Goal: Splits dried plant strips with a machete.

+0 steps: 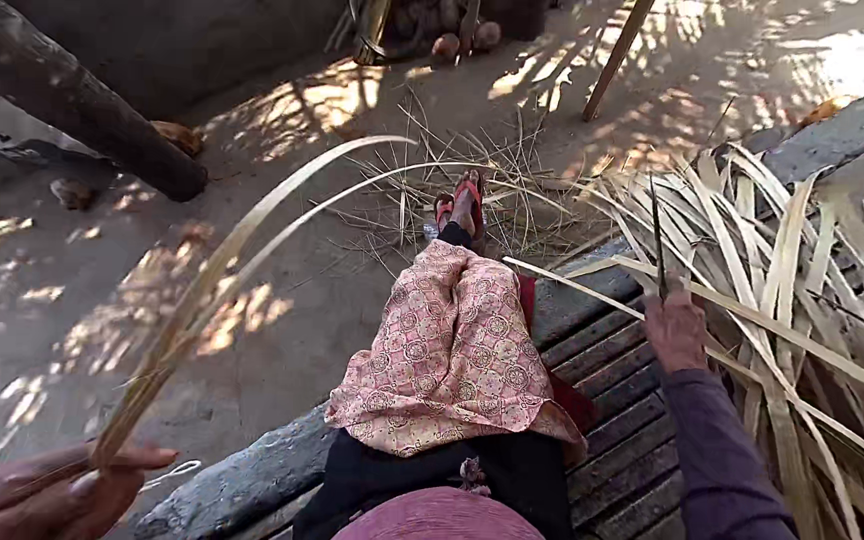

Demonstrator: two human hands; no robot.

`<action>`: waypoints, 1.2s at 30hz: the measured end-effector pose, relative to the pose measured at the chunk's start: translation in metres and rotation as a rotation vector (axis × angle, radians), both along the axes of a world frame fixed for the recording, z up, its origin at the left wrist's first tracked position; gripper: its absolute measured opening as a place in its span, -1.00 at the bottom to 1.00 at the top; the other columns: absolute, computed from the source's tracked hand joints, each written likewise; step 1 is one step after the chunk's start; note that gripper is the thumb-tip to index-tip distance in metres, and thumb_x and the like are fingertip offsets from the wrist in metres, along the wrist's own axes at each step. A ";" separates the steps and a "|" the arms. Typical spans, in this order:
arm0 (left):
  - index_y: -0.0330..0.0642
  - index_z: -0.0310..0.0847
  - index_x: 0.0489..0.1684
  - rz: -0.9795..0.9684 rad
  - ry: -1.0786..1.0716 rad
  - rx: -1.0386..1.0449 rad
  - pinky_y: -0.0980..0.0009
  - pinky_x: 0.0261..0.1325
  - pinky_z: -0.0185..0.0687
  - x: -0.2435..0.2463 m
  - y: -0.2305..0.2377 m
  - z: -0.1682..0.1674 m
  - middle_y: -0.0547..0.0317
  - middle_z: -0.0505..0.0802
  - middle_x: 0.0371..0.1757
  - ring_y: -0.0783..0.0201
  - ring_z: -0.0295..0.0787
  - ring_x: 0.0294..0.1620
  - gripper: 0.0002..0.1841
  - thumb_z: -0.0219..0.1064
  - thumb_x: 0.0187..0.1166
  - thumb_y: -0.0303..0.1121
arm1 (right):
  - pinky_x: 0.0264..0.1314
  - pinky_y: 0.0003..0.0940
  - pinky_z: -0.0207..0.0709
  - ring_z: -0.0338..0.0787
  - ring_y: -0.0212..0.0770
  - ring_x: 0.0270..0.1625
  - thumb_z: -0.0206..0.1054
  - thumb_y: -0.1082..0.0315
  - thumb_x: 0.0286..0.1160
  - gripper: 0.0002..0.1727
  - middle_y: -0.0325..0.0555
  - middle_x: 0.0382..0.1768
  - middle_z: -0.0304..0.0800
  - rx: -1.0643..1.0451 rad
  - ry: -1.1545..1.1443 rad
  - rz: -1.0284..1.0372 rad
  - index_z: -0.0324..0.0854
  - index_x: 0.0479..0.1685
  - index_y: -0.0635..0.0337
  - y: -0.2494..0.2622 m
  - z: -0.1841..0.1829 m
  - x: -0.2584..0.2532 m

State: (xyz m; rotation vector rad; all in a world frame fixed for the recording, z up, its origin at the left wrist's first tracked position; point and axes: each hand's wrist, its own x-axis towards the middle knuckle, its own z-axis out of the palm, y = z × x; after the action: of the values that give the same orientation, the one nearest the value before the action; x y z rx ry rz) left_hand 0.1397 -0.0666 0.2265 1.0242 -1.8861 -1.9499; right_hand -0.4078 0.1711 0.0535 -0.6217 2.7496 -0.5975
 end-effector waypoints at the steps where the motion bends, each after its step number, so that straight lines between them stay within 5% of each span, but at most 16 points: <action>1: 0.02 0.82 0.06 0.009 0.038 -0.107 0.74 -0.47 0.40 -0.025 -0.010 -0.009 0.62 0.75 -0.51 0.70 0.50 -0.60 -0.69 0.09 0.69 -0.39 | 0.45 0.48 0.34 0.61 0.63 0.37 -0.04 0.23 0.88 -0.40 0.71 0.29 0.58 -0.025 -0.042 0.018 0.14 0.77 0.40 -0.003 0.002 0.014; 7: 0.04 0.79 0.14 -0.215 0.238 -0.696 0.76 -0.45 0.40 -0.202 -0.046 -0.013 0.61 0.67 -0.48 0.72 0.45 -0.57 -0.72 0.14 0.75 -0.20 | 0.16 0.32 0.61 0.85 0.37 0.00 0.06 0.19 0.81 -0.37 0.38 -0.01 0.84 -0.096 -0.192 0.110 0.18 0.83 0.17 -0.009 -0.010 0.108; 9: -0.10 0.74 0.20 -0.356 0.314 -1.009 0.64 -0.39 0.47 -0.260 -0.044 -0.008 0.39 0.74 -0.33 0.60 0.53 -0.48 -0.69 0.12 0.78 -0.22 | 0.22 0.26 0.62 0.86 0.32 0.07 0.09 0.21 0.79 -0.39 0.33 0.03 0.86 -0.124 -0.204 0.098 0.25 0.81 0.17 -0.008 -0.007 0.129; 12: -0.13 0.65 0.36 -0.679 0.491 -1.321 0.31 0.04 0.67 -0.346 -0.004 -0.008 0.03 0.83 0.03 0.28 0.78 -0.05 -0.65 0.11 0.82 -0.20 | 0.12 0.24 0.66 0.88 0.27 -0.01 0.20 0.29 0.73 -0.35 0.28 -0.09 0.88 -0.171 -0.201 0.044 0.24 0.82 0.08 0.002 -0.007 0.158; 14: -0.14 0.65 0.36 -0.801 0.658 -1.427 0.09 -0.12 0.66 -0.387 0.063 -0.019 -0.14 0.85 -0.03 0.03 0.82 -0.13 -0.64 0.07 0.84 -0.21 | -0.08 0.20 0.72 0.89 0.20 -0.13 0.29 0.36 0.64 -0.33 0.20 -0.16 0.88 -0.220 -0.139 0.060 0.29 0.79 0.11 0.014 -0.015 0.174; 16: -0.31 0.70 0.15 -0.908 0.884 -1.398 0.01 -0.44 0.48 -0.400 0.143 -0.035 -0.24 0.78 -0.28 -0.14 0.72 -0.40 -0.71 0.07 0.80 -0.36 | -0.04 0.16 0.67 0.87 0.21 -0.04 0.28 0.36 0.65 -0.50 0.24 -0.10 0.87 -0.217 -0.156 0.112 0.53 0.57 0.28 0.025 -0.009 0.190; 17: -0.35 0.74 0.04 -0.984 0.989 -1.343 0.08 -0.54 0.44 -0.400 0.179 -0.050 -0.16 0.75 -0.39 -0.09 0.67 -0.51 -0.72 0.10 0.73 -0.42 | 0.13 0.17 0.63 0.85 0.23 0.10 0.25 0.35 0.67 -0.63 0.29 0.00 0.86 -0.199 -0.228 0.111 0.69 0.32 0.37 0.029 -0.003 0.200; 18: -0.35 0.78 -0.02 -1.078 1.051 -1.271 0.16 -0.55 0.45 -0.398 0.209 -0.071 -0.05 0.75 -0.41 0.01 0.66 -0.53 -0.73 0.14 0.65 -0.44 | 0.33 0.14 0.58 0.82 0.20 0.24 0.20 0.32 0.72 -0.63 0.28 0.12 0.85 -0.166 -0.321 0.086 0.72 0.27 0.39 0.030 0.000 0.209; 19: -0.29 0.80 -0.07 -1.167 1.087 -1.203 0.21 -0.51 0.54 -0.393 0.236 -0.095 0.02 0.80 -0.38 0.08 0.71 -0.49 -0.76 0.18 0.60 -0.43 | 0.45 0.10 0.51 0.77 0.15 0.34 0.11 0.27 0.80 -0.59 0.25 0.23 0.81 -0.149 -0.459 0.048 0.65 0.39 0.34 0.028 -0.004 0.211; 21: -0.22 0.80 -0.17 -1.359 1.081 -1.054 0.24 -0.46 0.58 -0.383 0.272 -0.148 0.06 0.79 -0.39 0.11 0.74 -0.46 -0.81 0.22 0.61 -0.44 | 0.30 0.12 0.60 0.82 0.16 0.20 0.15 0.32 0.75 -0.48 0.23 0.16 0.83 -0.218 -0.488 0.084 0.43 0.68 0.14 0.020 -0.015 0.199; 24: -0.33 0.79 -0.18 -1.726 0.718 -0.883 0.00 -0.15 0.73 -0.365 0.289 -0.205 -0.16 0.84 -0.25 -0.13 0.86 -0.20 -0.75 0.17 0.71 -0.41 | 0.30 0.13 0.63 0.85 0.14 0.16 0.28 0.35 0.67 -0.46 0.24 0.11 0.86 -0.365 -0.481 0.050 0.47 0.64 0.20 0.018 -0.021 0.195; 27: -0.44 0.75 0.08 -1.956 0.251 -0.781 -0.24 0.33 0.52 -0.369 0.282 -0.221 -0.41 0.80 0.13 -0.35 0.73 0.27 -0.66 0.20 0.71 -0.30 | 0.42 0.12 0.54 0.80 0.15 0.28 0.23 0.31 0.72 -0.48 0.24 0.22 0.82 -0.338 -0.531 0.032 0.47 0.63 0.23 0.017 -0.020 0.194; 30: -0.40 0.71 0.21 -1.964 0.110 -0.760 -0.31 0.38 0.40 -0.379 0.276 -0.217 -0.40 0.73 0.30 -0.36 0.62 0.41 -0.56 0.23 0.71 -0.15 | 0.39 0.10 0.55 0.85 0.19 0.22 0.16 0.23 0.75 -0.45 0.27 0.17 0.85 -0.328 -0.460 0.024 0.43 0.68 0.22 0.017 -0.029 0.191; 33: -0.42 0.71 0.20 -1.792 0.213 -0.749 -0.23 0.33 0.48 -0.387 0.272 -0.207 -0.37 0.77 0.23 -0.32 0.68 0.34 -0.62 0.17 0.74 -0.26 | 0.42 0.15 0.52 0.82 0.21 0.29 0.10 0.19 0.82 -0.38 0.27 0.25 0.81 -0.260 -0.560 0.081 0.22 0.82 0.14 0.024 -0.029 0.175; 36: -0.35 0.80 0.09 -1.470 0.305 -0.794 -0.09 0.21 0.67 -0.408 0.255 -0.200 -0.22 0.86 0.06 -0.16 0.84 0.12 -0.72 0.24 0.69 -0.36 | 0.65 0.17 0.32 0.61 0.30 0.55 0.18 0.15 0.77 -0.36 0.40 0.44 0.64 -0.190 -0.663 -0.220 0.28 0.78 0.22 0.013 -0.053 0.172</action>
State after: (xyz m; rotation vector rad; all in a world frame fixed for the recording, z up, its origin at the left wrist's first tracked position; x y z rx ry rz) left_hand -0.2680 0.1884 0.0263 -1.1096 -3.0247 -1.1788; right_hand -0.2362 0.1841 0.0005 -0.1106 2.1560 -0.9256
